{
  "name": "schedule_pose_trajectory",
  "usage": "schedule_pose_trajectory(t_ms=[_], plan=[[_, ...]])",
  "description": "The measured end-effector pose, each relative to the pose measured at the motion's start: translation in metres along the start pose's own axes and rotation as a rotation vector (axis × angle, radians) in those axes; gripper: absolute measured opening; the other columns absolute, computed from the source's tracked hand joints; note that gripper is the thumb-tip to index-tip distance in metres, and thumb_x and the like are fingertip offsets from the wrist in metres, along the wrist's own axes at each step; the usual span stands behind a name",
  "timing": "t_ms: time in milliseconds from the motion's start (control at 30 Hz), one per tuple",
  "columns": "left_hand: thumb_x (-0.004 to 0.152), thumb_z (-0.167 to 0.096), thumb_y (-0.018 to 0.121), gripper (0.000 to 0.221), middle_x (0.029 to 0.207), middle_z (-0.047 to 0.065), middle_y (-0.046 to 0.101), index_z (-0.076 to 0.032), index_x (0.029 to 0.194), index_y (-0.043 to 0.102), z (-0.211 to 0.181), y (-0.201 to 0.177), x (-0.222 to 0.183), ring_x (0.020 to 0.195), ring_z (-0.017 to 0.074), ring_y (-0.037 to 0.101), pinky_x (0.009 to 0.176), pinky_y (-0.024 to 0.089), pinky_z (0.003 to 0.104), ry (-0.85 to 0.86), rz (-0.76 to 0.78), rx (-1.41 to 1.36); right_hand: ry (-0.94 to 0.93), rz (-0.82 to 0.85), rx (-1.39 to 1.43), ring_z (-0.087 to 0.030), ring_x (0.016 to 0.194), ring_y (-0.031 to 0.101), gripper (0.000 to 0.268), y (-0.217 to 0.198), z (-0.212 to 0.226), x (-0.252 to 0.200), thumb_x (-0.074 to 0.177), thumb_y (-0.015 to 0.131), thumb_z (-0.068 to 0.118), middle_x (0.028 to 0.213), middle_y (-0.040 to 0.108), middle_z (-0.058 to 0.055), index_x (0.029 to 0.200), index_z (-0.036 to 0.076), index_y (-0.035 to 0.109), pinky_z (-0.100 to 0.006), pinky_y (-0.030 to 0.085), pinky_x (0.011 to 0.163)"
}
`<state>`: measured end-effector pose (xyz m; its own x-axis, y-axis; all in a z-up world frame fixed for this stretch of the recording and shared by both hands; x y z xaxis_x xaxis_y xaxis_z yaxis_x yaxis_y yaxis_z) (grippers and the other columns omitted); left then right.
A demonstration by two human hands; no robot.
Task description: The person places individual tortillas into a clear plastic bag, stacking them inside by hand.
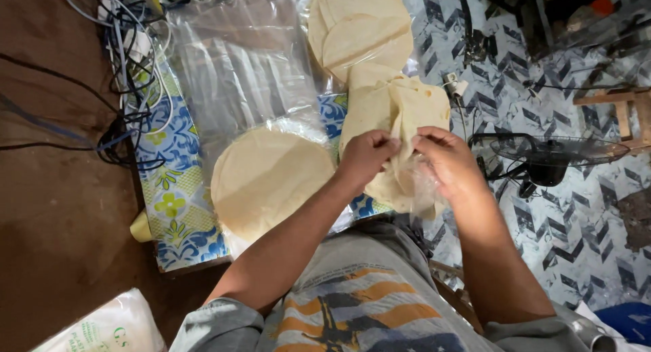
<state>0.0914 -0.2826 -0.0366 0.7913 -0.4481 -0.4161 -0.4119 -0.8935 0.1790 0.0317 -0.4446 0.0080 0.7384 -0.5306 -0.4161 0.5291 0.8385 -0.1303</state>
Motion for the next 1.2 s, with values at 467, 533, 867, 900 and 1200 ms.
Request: schedule_pose_trajectory(t_ms=[467,533,867,900,1200], plan=[[0.093,-0.031,0.07,0.054,0.102,0.026,0.059,0.012,0.124,0.058,-0.017,-0.033,0.004,0.064,0.0358,0.074,0.054,0.067,0.038,-0.204,0.029,-0.098,-0.041,-0.161,-0.192,-0.015,0.05,0.051,0.022,-0.075,-0.044,0.087,0.091,0.065,0.009,0.081,0.055,-0.012,0.113,0.006,0.07,-0.027,0.039,0.032],[0.089,-0.028,0.074,0.035,0.072,0.018,0.056,0.006,0.089,0.064,-0.032,-0.051,-0.008,0.047,0.0311,0.068,0.037,0.06,0.034,-0.041,-0.046,0.122,-0.115,-0.193,-0.363,-0.019,0.05,0.056,0.023,-0.075,-0.059,0.099,0.09,0.065,0.012,0.086,0.064,-0.016,0.11,0.007,0.074,-0.03,0.044,0.032],[0.091,-0.043,0.072,0.029,0.061,0.004,0.054,-0.016,0.082,0.065,-0.176,-0.093,-0.133,0.062,0.0135,0.056,0.061,0.05,0.033,0.255,-0.209,0.374,-0.484,0.033,-0.763,-0.027,0.086,0.067,0.03,0.014,0.05,-0.031,0.111,0.06,0.046,0.092,0.069,-0.006,0.115,0.018,0.069,-0.037,0.051,0.068],[0.094,-0.032,0.071,0.027,0.062,-0.002,0.045,-0.013,0.08,0.057,-0.191,-0.09,-0.147,0.061,0.0096,0.044,0.058,0.04,0.029,0.372,-0.144,0.307,-0.31,0.33,-0.424,-0.018,0.076,0.062,0.034,0.029,0.044,-0.036,0.108,0.055,0.041,0.094,0.07,-0.009,0.12,0.011,0.067,-0.028,0.044,0.058],[0.096,-0.01,0.065,0.031,0.094,0.008,0.066,0.001,0.125,0.061,-0.143,-0.135,-0.193,0.068,0.0084,0.054,0.055,0.041,0.022,0.288,-0.219,-0.485,0.182,0.985,0.592,-0.022,0.082,0.069,0.084,0.075,0.046,-0.084,0.083,0.067,0.049,0.112,0.067,-0.027,0.14,-0.009,0.044,-0.024,0.053,0.056]])
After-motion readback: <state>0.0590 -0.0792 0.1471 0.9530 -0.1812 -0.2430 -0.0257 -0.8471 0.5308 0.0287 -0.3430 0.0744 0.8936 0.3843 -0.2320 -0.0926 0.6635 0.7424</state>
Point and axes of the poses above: each hand's wrist, its own x-axis towards the middle knuckle, its own y-axis out of the palm, z = x × y, the point moved 1 cm from there along x, towards the middle knuckle
